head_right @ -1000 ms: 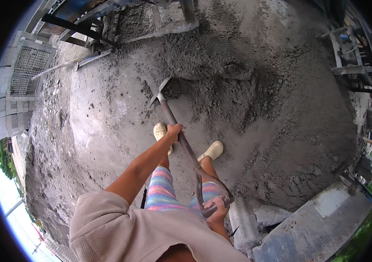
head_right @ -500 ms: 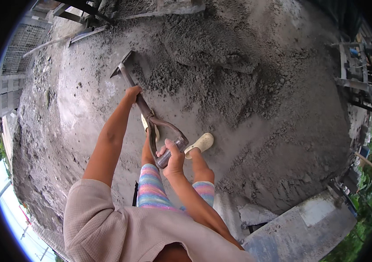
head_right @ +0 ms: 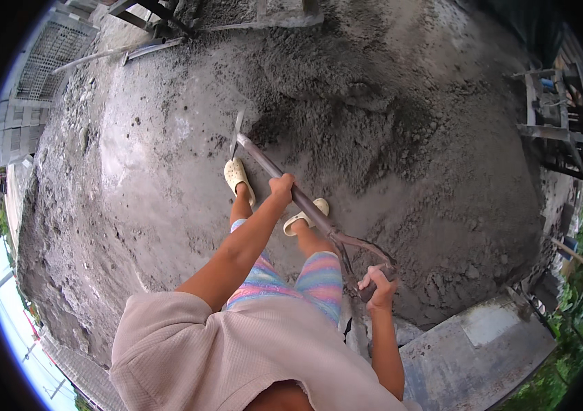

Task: The person uses a shovel to scoop wet concrete from a pile on the ground and load it into a brick-making machine hopper. The person repeatedly scoops and deposits concrete, then uses a metal rod to clear excess material from the machine's mold area.

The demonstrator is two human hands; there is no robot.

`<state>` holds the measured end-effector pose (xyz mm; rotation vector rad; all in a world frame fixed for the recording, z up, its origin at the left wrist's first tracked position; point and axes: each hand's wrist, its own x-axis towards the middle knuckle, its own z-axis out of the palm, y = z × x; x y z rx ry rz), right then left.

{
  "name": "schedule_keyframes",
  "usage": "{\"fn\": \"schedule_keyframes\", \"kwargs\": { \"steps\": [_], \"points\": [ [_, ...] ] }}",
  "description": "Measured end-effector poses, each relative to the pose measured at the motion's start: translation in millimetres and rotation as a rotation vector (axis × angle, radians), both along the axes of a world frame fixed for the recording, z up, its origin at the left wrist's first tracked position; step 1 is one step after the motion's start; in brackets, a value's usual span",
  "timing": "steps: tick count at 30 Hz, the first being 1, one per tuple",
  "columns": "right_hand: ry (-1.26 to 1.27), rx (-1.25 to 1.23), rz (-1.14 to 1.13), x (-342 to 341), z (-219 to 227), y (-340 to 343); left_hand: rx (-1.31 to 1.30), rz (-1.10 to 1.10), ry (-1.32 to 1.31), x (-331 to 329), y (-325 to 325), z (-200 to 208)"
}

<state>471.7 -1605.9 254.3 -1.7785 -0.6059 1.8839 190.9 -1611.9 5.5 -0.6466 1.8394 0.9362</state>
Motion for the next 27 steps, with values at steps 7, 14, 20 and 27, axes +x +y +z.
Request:
{"fn": "schedule_keyframes", "kwargs": {
  "steps": [7, 14, 20, 27],
  "points": [
    [0.266, -0.242, 0.167, -147.5, -46.4, 0.6, -0.03, -0.103, 0.349, -111.3, -70.4, -15.3],
    [0.097, -0.1, 0.152, -115.4, -33.4, 34.9, 0.002, 0.177, 0.059, -49.8, -23.4, 8.2],
    [-0.196, 0.137, 0.138, -10.9, 17.7, 101.1, 0.375, 0.079, -0.301, 70.7, 59.3, 49.2],
    [-0.223, 0.355, 0.416, -85.5, 96.0, 77.4, 0.46, 0.513, -0.683, 1.6, 32.7, 54.5]
  ]
}}
